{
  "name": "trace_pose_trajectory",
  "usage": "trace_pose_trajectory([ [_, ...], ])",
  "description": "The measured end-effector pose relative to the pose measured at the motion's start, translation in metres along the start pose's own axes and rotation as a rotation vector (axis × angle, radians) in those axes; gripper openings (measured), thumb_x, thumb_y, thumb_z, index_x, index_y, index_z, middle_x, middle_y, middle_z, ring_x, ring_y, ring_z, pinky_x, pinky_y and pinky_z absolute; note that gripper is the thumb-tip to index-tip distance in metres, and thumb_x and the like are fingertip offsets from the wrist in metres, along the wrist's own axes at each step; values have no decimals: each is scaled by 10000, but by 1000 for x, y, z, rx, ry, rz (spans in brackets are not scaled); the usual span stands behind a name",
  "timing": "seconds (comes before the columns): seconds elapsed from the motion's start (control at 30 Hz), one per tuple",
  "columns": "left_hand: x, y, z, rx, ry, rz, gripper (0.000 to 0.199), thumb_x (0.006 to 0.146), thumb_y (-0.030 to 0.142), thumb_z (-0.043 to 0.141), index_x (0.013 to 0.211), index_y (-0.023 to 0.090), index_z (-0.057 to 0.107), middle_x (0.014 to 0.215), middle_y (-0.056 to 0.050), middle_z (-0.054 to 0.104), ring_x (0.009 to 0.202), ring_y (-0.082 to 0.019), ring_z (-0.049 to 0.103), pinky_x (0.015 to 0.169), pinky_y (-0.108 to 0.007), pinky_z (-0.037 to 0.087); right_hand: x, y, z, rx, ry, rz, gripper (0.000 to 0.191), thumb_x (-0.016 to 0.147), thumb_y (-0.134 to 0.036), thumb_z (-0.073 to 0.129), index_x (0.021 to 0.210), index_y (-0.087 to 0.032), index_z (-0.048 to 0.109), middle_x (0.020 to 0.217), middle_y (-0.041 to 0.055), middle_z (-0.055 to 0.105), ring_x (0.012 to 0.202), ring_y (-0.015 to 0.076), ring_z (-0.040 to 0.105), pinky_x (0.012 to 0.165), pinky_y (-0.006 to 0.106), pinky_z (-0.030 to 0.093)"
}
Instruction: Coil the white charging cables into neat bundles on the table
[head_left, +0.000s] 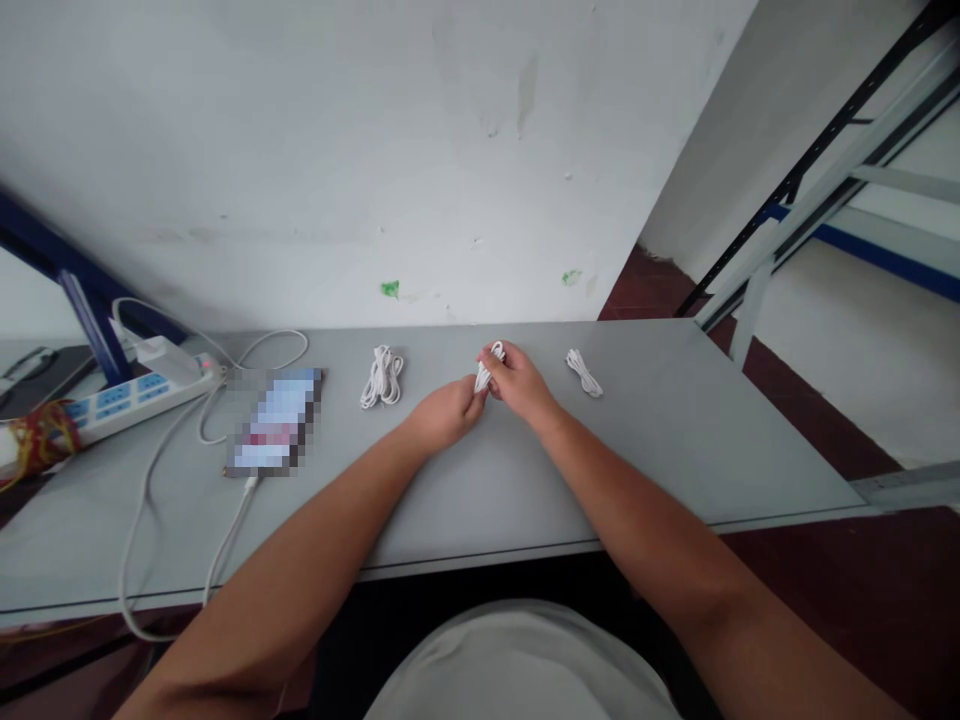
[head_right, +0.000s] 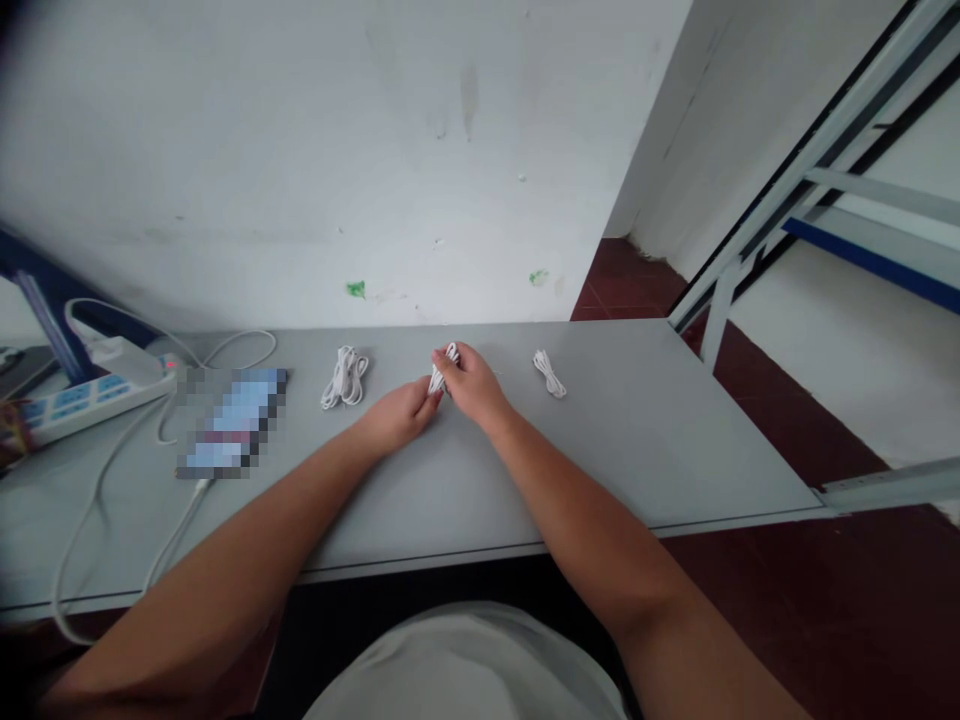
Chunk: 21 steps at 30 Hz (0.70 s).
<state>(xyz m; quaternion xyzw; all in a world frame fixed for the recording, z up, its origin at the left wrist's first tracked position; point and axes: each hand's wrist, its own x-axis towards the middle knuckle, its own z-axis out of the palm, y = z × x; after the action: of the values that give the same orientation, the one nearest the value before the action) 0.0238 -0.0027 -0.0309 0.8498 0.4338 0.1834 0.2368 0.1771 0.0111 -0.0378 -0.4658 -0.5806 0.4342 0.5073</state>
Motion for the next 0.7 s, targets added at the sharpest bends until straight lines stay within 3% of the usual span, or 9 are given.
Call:
trace_pose_trajectory([
  [0.13,0,-2,0,82,14,-16,360,963,447,298,870,196,538,733,-52,602,677,-197,559,613,-301,380,0,1,-1,38,-56,28,336,834,-564,537,838,-228,523,573,-48,445,497,117,425,478,247,357],
  [0.3,0,1,-2,34,93,-52,422,944,538,333,808,195,537,671,-32,571,622,-176,511,574,-290,335,-1,1,1,16,43,-11,314,838,-541,526,826,-227,511,614,-41,468,532,118,452,490,239,383],
  [0.4,0,5,-2,-247,84,-59,448,929,566,355,771,185,532,649,-13,543,577,-134,457,547,-265,337,-1,0,1,44,69,4,317,839,-543,522,843,-227,498,607,-46,459,521,116,453,487,237,394],
  [0.57,2,4,3,-1016,-110,-175,449,940,569,298,892,179,516,605,28,460,417,-70,301,404,-217,238,1,0,-3,79,85,19,328,836,-556,521,848,-230,483,545,-74,412,466,103,425,467,224,374],
  [0.7,3,0,8,-1264,-174,-179,372,919,547,418,869,184,480,565,80,298,411,-49,207,389,-180,181,1,-1,-4,59,103,6,332,835,-558,526,837,-228,484,525,-79,400,447,98,401,450,221,338],
])
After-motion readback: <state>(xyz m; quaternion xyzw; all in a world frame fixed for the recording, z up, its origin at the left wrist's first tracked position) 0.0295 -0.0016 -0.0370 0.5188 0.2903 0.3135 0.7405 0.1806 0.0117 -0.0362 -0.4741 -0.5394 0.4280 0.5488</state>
